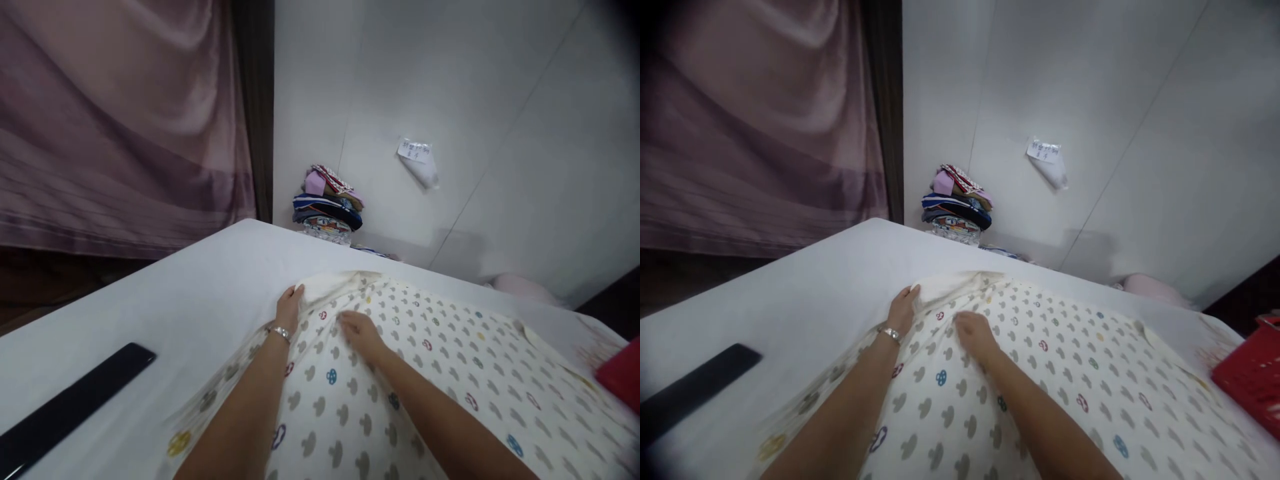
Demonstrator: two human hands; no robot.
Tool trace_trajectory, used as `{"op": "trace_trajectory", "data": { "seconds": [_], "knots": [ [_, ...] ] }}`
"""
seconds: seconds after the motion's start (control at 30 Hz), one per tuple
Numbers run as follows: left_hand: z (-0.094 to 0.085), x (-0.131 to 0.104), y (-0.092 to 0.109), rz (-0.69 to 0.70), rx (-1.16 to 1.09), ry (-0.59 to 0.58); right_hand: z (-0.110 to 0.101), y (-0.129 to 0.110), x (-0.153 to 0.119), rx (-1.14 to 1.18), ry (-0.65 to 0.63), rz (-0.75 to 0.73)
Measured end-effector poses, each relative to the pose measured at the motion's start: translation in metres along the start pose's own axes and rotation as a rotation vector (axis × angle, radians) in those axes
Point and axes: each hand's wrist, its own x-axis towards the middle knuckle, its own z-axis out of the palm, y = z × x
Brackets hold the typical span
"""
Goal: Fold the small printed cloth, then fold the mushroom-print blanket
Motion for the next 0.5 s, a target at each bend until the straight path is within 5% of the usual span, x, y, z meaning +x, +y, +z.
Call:
{"op": "trace_trajectory", "data": {
  "seconds": [0.1,0.23,0.5],
  "knots": [
    [0.001,0.005,-0.008,-0.034,-0.072,-0.032,-0.007,0.006,0.031,0.152,0.195,0.122],
    [0.006,0.007,-0.009,0.001,-0.026,-0.035,-0.014,0.016,0.083,0.438,0.329,0.553],
    [0.01,0.006,0.0,0.159,0.22,-0.045,-0.023,0.041,0.128,0.537,0.189,0.718]
  ]
}}
